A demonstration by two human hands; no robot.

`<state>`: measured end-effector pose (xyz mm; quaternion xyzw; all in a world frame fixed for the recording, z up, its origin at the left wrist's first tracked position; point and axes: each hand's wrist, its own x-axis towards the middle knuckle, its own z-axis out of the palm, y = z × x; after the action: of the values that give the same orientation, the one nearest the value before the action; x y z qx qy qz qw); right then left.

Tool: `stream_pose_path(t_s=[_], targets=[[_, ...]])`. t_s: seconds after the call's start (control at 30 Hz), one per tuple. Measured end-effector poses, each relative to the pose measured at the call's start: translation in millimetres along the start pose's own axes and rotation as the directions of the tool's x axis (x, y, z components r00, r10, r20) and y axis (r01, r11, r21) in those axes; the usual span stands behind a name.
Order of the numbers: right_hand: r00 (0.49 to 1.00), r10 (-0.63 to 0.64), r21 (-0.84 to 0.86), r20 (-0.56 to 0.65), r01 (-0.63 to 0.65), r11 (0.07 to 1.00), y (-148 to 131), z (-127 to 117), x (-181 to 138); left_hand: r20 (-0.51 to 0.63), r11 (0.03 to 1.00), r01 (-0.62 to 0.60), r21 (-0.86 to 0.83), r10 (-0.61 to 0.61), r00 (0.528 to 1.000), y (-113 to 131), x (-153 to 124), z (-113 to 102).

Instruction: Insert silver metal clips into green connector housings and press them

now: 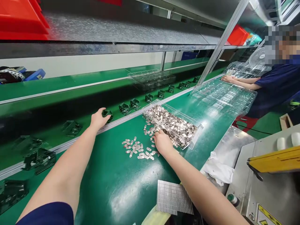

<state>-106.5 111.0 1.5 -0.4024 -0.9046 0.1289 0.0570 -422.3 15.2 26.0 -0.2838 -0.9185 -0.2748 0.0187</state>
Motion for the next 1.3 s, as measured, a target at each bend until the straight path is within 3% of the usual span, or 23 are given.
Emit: stream_pose_path(t_s=[0.13,0.27,0.37,0.43,0.53,0.63,0.7,0.77,0.8,0.87,0.93,0.97,1.03,1.07,1.13,1.17,1.3], targets=[[1.0,-0.003,0.126,-0.017,0.005,0.992,5,2,-7,-0.069,1.0,-0.024,-0.005,0.023,0.997,-10,-39,-22],[0.996,0.029,0.357,-0.086,0.003,0.934,9,0,-10,-0.049,0.999,-0.041,0.013,0.041,0.998,-25,-129,-42],[0.993,0.075,0.579,-0.092,-0.009,0.815,5,-4,-19,0.042,1.0,-0.023,-0.014,0.023,0.999,-43,-192,-46],[0.996,0.075,0.727,-0.044,-0.02,0.687,1,-8,-33,0.086,0.995,-0.056,-0.081,0.063,0.994,-59,-219,-48],[0.999,0.033,0.883,0.026,-0.038,0.468,-7,-17,-63,0.196,0.982,-0.114,-0.149,0.143,0.97,-84,-231,-55],[0.998,0.011,0.959,0.063,-0.064,0.278,-12,-28,-96,0.373,0.963,-0.189,-0.192,0.25,0.894,-101,-222,-63],[0.994,0.013,0.991,0.109,-0.109,0.081,-14,-34,-114,0.441,0.959,-0.191,-0.207,0.266,0.857,-102,-214,-65],[0.99,0.021,0.987,0.137,-0.135,-0.089,-15,-37,-129,0.42,0.961,-0.168,-0.221,0.249,0.873,-94,-211,-63],[0.991,0.032,0.985,0.133,-0.129,-0.117,-16,-37,-136,0.379,0.954,-0.157,-0.257,0.249,0.892,-87,-213,-60],[0.995,0.067,0.997,0.07,-0.068,-0.029,-19,-34,-152,0.298,0.902,-0.086,-0.424,0.228,0.927,-66,-225,-53],[0.988,0.098,0.979,-0.118,0.099,0.18,-25,-28,-169,0.3,0.754,0.086,-0.651,0.151,0.942,-38,-248,-44],[0.961,0.091,0.923,-0.261,0.221,0.315,-29,-23,-177,0.337,0.642,0.192,-0.742,0.11,0.935,-22,-262,-40],[0.837,-0.006,0.692,-0.548,0.457,0.559,-36,-13,-194,0.413,0.417,0.34,-0.843,0.097,0.906,11,-292,-31],[0.765,-0.091,0.553,-0.638,0.537,0.637,-40,-8,-202,0.443,0.328,0.39,-0.861,0.102,0.891,26,-306,-28],[0.67,-0.229,0.363,-0.707,0.62,0.696,-45,3,-215,0.496,0.201,0.471,-0.859,0.099,0.863,51,-330,-23],[0.652,-0.264,0.325,-0.711,0.638,0.699,-46,7,-220,0.518,0.159,0.501,-0.851,0.086,0.851,59,-339,-22],[0.694,-0.221,0.408,-0.685,0.617,0.673,-47,15,-231,0.536,0.092,0.532,-0.842,0.022,0.844,71,-354,-21]])
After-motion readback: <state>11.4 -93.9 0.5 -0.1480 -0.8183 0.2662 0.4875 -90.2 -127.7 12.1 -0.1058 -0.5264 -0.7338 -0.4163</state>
